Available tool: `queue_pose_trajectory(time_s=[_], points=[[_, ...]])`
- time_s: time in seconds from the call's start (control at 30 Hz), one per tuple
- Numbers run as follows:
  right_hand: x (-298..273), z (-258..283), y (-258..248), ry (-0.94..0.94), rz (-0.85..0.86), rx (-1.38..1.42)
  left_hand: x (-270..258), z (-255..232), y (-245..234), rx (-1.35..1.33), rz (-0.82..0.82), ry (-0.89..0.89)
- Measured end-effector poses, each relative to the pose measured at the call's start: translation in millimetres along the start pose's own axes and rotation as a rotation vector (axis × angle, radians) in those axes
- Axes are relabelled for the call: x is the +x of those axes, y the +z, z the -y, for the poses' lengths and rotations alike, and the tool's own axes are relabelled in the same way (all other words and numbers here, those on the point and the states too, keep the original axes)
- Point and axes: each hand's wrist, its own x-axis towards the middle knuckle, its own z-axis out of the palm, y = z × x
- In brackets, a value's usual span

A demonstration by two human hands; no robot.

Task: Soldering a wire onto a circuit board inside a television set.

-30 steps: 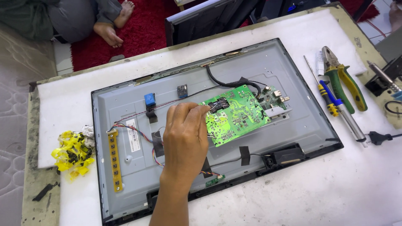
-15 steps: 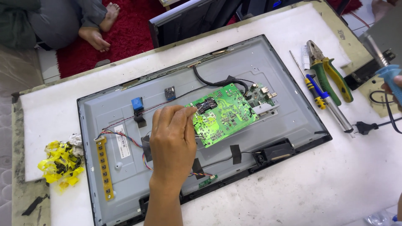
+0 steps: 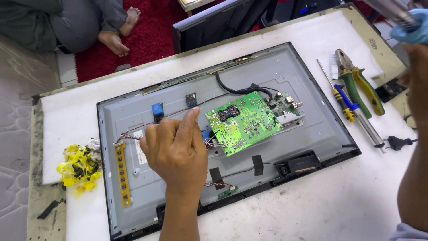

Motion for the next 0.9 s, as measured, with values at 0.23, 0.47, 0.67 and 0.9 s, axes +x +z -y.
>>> queue_pose_trajectory(time_s=[0.23, 0.47, 0.67, 0.9], points=[[18, 241, 23, -0.118, -0.099, 0.366, -4, 11, 0, -0.243, -0.018, -0.028], [27, 232, 62, 0.053, -0.07, 0.52, 13, -4, -7, -0.513, -0.02, -0.207], [32, 191, 97, 0.101, -0.238, 0.66, 16, -10, -9, -0.684, -0.009, -0.437], [24, 164, 104, 0.226, -0.357, 0.856, 13, -22, 1, -0.799, 0.264, -0.787]])
